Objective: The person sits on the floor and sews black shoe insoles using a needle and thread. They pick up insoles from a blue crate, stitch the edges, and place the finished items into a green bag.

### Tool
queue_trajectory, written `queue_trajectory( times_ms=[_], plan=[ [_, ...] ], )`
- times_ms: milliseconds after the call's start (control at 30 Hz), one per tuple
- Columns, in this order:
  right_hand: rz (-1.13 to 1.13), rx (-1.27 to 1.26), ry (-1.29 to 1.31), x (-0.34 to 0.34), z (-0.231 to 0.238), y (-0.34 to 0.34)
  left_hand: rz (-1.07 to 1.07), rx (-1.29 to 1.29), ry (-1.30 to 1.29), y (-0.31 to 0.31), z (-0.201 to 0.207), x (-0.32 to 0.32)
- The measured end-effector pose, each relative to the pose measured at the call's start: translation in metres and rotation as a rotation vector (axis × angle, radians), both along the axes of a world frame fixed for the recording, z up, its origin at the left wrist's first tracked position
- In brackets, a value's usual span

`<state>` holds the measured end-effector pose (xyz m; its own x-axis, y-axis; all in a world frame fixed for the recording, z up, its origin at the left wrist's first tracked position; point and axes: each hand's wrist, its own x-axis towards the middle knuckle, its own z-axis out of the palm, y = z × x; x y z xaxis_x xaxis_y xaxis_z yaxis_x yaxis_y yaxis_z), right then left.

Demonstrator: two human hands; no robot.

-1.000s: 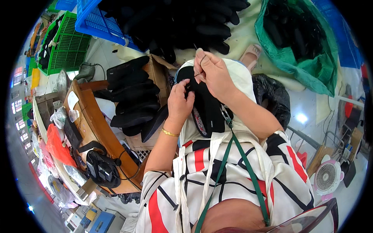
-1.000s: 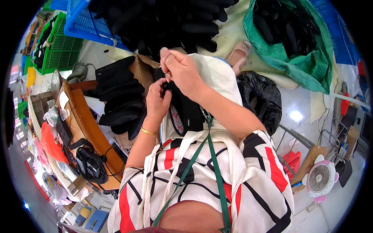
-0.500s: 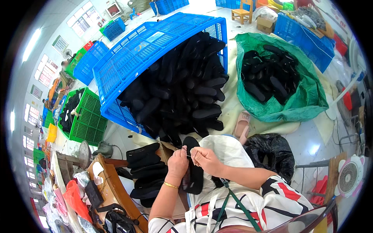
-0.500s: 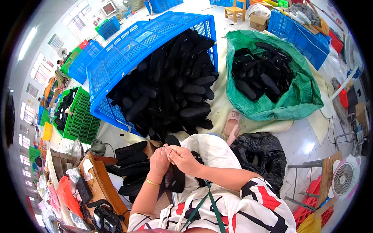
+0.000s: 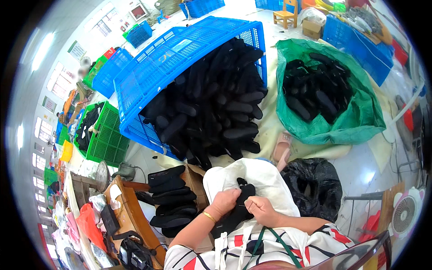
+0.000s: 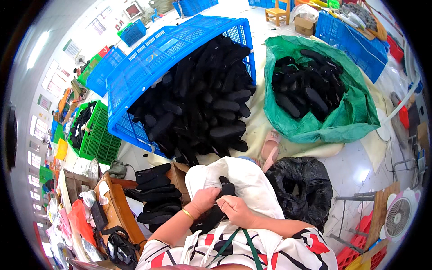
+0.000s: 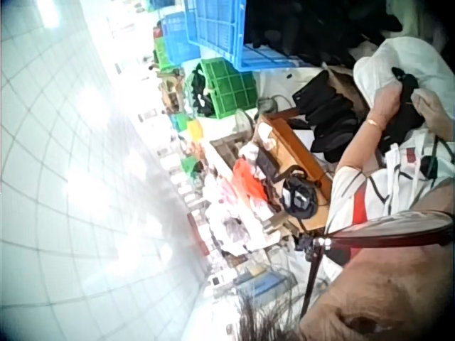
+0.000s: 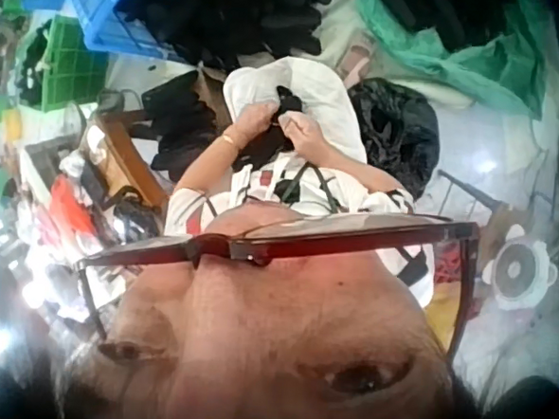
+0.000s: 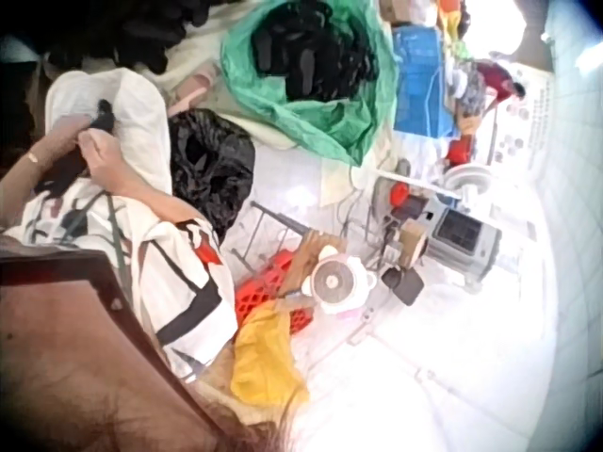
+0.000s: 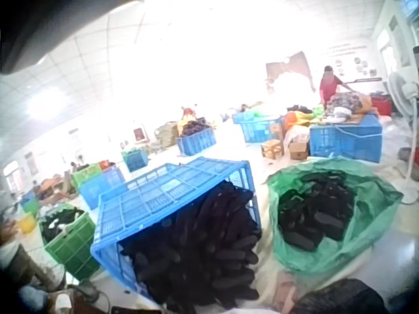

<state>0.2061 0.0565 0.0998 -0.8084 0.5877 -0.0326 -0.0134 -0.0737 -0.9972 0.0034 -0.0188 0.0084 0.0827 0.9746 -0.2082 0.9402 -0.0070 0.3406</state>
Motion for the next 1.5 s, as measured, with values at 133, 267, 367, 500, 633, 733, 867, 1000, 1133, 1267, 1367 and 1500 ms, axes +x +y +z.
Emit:
queue_trajectory(
  times_ms=[133, 267, 367, 500, 633, 733, 867, 1000, 1133, 1267, 1367, 1500],
  plan=[
    [-0.019, -0.154, 0.107, -0.003, -0.008, 0.016, 0.055, 0.005, -0.146, 0.0, -0.008, 0.015],
    [-0.202, 0.295, 0.147, -0.007, -0.016, 0.029, 0.081, -0.011, -0.164, 0.009, 0.036, 0.015],
    [-0.193, 0.526, 0.113, -0.006, -0.008, 0.04, 0.241, 0.136, -0.356, 0.007, 0.06, 0.016],
    [-0.109, 0.778, 0.157, -0.011, -0.005, 0.034, 0.483, -0.084, -0.571, 0.006, 0.042, 0.025],
    [-0.083, 1.013, 0.213, -0.011, 0.002, 0.032, 0.523, -0.365, -0.653, 0.008, 0.037, 0.034],
    [-0.108, 1.102, 0.021, 0.021, 0.003, 0.053, 0.72, -0.499, -0.878, 0.003, 0.03, 0.031],
    [-0.219, 0.876, -0.556, 0.098, -0.019, 0.084, 0.843, -0.463, -1.226, -0.01, 0.024, 0.022],
    [-0.241, 0.575, -0.869, 0.138, -0.029, 0.087, 0.957, -0.388, -1.554, -0.021, 0.007, 0.022],
    [-0.286, 0.192, -0.597, 0.095, -0.028, 0.072, 1.116, -0.396, -1.791, -0.025, -0.004, 0.025],
    [-0.012, 0.226, -0.391, 0.027, -0.022, 0.051, 1.169, -0.342, -1.944, -0.028, -0.003, 0.028],
    [0.108, 0.476, -0.325, 0.003, -0.046, 0.045, 1.157, -0.314, -1.986, -0.03, -0.01, 0.032],
    [0.097, 0.603, -0.315, -0.008, -0.065, 0.042, 1.138, -0.43, -1.729, -0.029, 0.005, 0.024]
  ],
)
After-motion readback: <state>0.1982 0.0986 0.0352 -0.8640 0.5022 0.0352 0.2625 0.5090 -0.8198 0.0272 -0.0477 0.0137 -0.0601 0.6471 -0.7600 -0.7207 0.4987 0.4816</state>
